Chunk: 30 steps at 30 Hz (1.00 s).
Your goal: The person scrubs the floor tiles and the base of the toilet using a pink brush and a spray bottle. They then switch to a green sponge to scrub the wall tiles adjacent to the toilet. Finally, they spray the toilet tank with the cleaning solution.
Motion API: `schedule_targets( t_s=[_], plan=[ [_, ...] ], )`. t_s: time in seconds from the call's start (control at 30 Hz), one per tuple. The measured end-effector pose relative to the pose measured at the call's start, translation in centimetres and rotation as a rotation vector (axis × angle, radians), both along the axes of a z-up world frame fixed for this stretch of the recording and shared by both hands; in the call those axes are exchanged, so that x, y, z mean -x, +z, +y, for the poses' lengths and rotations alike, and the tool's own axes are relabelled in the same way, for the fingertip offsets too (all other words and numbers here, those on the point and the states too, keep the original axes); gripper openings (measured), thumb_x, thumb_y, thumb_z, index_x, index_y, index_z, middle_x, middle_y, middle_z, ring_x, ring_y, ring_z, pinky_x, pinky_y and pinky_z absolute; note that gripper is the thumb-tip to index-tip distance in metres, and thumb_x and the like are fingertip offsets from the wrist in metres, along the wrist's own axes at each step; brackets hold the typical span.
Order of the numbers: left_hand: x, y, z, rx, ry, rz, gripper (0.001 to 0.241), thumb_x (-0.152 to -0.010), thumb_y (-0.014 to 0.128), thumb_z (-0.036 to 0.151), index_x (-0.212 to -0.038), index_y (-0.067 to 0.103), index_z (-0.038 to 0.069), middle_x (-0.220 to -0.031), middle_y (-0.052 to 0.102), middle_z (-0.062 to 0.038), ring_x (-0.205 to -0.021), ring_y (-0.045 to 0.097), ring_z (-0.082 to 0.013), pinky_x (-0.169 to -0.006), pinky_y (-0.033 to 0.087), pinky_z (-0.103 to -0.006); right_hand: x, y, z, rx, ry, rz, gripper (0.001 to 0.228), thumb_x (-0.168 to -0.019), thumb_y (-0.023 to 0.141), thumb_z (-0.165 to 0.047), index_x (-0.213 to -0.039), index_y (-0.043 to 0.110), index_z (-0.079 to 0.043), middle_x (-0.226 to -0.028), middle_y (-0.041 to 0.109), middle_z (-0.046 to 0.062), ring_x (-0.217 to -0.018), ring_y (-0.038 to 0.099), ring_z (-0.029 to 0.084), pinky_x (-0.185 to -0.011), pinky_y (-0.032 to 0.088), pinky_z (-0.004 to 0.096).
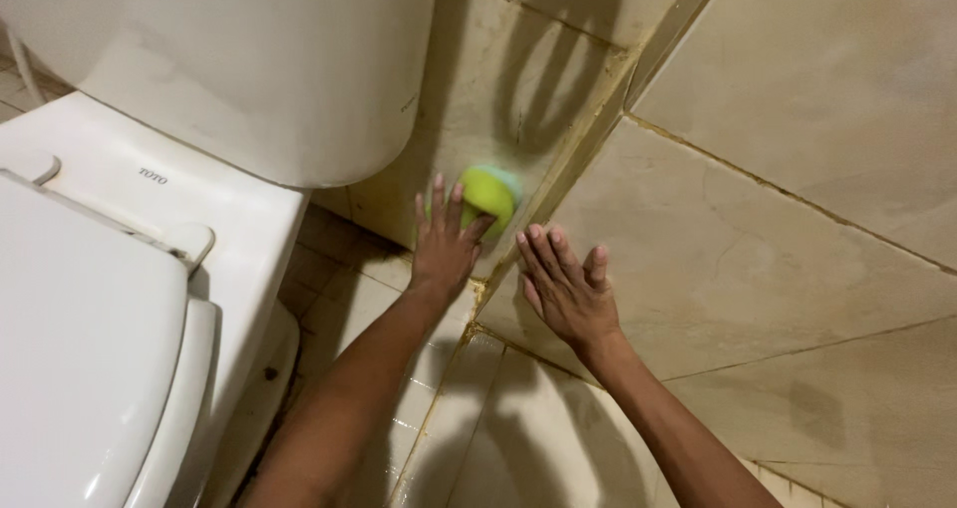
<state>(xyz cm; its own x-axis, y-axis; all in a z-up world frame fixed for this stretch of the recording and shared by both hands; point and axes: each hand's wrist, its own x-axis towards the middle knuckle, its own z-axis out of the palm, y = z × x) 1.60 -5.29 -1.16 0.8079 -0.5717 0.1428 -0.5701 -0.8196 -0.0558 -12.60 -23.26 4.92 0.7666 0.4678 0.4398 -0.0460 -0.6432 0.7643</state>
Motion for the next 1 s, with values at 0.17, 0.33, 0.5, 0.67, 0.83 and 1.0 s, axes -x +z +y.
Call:
schedule_targets(
  t_s=[0.17,0.33,0.5,0.67,0.83,1.0],
  plan=[
    [0.3,-2.3,-1.5,0.006,0.073,0.158,0.071,-0.106,0.045,0.045,-0.162,0.001,0.044,-0.166,-0.016,-0.028,-0.152,-0.016,-0.0556,-0.122,0.004,-0.0696,-0.4,-0.6,-0.3,-0.013,0.025,-0.025,0.068,-0.108,0.048,-0.052,-0.166,0.04,-0.017,-0.175,0.018,0.01,-0.162,0.007,0.032,-0.125,-0.005,0.066],
    [0.6,-1.8,-0.7,0.131,0.059,-0.006,0.092,-0.101,0.059,0.021,-0.167,-0.001,0.042,-0.164,-0.014,-0.036,-0.151,-0.009,-0.0595,-0.122,0.018,-0.0676,-0.4,-0.4,0.0,-0.001,0.022,-0.036,0.069,-0.107,0.05,-0.052,-0.165,0.042,-0.016,-0.174,0.019,0.012,-0.161,0.008,0.033,-0.125,-0.005,0.065],
    [-2.3,-0.5,2.1,0.193,0.115,0.138,0.11,-0.096,0.058,-0.009,-0.158,0.0,0.061,-0.174,-0.001,-0.029,-0.119,0.051,-0.0395,-0.084,0.058,-0.0458,-0.1,-0.1,0.1,-0.005,0.038,-0.031,0.068,-0.105,0.05,-0.051,-0.163,0.043,-0.016,-0.174,0.019,0.012,-0.16,0.008,0.034,-0.125,-0.004,0.066],
    [-4.7,-2.1,3.3,0.62,0.078,-0.03,0.099,-0.103,0.059,0.0,-0.163,0.007,0.059,-0.152,0.048,-0.02,-0.1,0.07,-0.0381,-0.076,0.062,-0.0492,-0.3,0.1,0.1,0.001,0.032,-0.049,0.069,-0.105,0.05,-0.051,-0.164,0.043,-0.016,-0.174,0.018,0.012,-0.161,0.007,0.034,-0.125,-0.004,0.065],
    [-3.3,-3.6,2.8,0.456,0.064,-0.006,0.099,-0.1,0.056,-0.007,-0.16,0.009,0.056,-0.158,0.029,-0.038,-0.111,0.066,-0.0407,-0.085,0.062,-0.046,-0.1,-0.2,0.0,-0.001,0.023,-0.046,0.07,-0.106,0.05,-0.051,-0.165,0.042,-0.016,-0.174,0.017,0.013,-0.161,0.006,0.034,-0.126,-0.004,0.065],
    [0.9,-3.2,2.4,-0.002,0.051,0.082,0.111,-0.085,0.063,-0.003,-0.159,-0.007,0.041,-0.163,-0.011,-0.036,-0.147,0.028,-0.0483,-0.111,0.038,-0.0516,0.2,0.1,0.3,0.003,0.021,-0.035,0.07,-0.105,0.05,-0.052,-0.165,0.042,-0.015,-0.174,0.017,0.014,-0.161,0.006,0.034,-0.125,-0.004,0.065]
  ],
)
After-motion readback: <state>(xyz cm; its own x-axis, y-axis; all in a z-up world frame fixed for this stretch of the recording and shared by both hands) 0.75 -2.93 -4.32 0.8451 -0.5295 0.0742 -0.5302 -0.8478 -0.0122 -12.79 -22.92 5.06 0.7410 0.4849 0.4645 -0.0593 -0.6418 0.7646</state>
